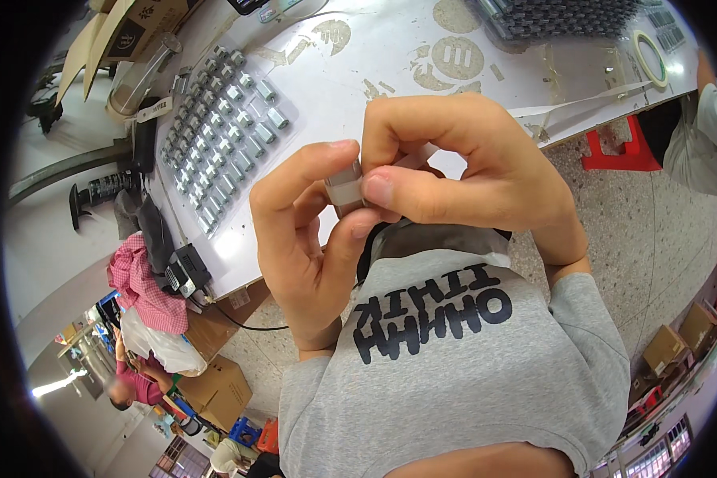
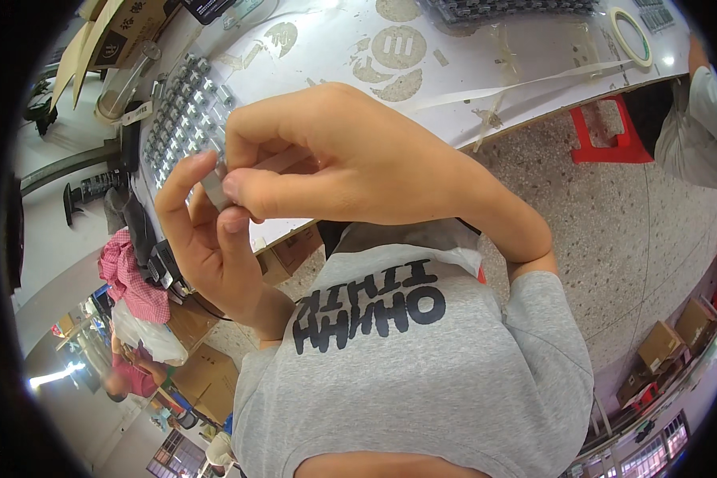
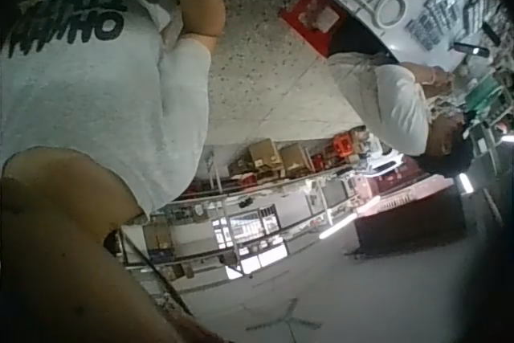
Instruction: The person repeatedly picks up small silver cylindrical components from a table and wraps them with a strip of white tape. The person handles the components one at a time, rotating them to apply the tape, and places the finished items back on the table.
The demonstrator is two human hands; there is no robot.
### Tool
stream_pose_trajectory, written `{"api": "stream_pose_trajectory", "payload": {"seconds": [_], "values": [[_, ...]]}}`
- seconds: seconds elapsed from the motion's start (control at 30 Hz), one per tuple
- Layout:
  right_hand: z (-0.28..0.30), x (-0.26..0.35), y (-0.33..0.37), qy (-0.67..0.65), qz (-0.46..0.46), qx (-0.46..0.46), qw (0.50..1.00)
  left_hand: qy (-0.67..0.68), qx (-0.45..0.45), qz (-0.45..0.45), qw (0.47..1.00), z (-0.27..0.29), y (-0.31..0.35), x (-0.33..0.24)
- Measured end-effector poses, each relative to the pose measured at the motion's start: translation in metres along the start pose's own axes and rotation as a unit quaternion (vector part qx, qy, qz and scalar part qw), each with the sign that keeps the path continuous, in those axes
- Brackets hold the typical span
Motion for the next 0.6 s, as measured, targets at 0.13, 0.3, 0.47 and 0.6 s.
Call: {"api": "stream_pose_trajectory", "payload": {"seconds": [0.13,0.3,0.47,0.6], "values": [[-0.001,0.003,0.000,0.022,-0.004,0.012,1.000,0.035,0.002,-0.038,0.999,-0.003,0.000,-0.003],[0.004,0.001,0.000,0.090,0.001,0.002,0.996,0.000,-0.008,-0.005,1.000,-0.003,-0.001,0.000],[0.004,0.003,0.000,0.082,0.015,-0.013,0.996,0.004,-0.022,0.048,0.999,-0.005,-0.001,0.004],[0.004,0.007,-0.001,0.114,0.049,-0.030,0.992,-0.022,-0.052,0.070,0.996,-0.007,0.005,0.011]]}}
Point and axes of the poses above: each hand's wrist, its own y-axis away from the middle knuckle, its own z-axis out of the back of the hand, x = y × z, the point moved 8 cm from there along -y, towards the middle knuckle, and after that the axes turned 3 degrees about -y, right-handed, at the moved point
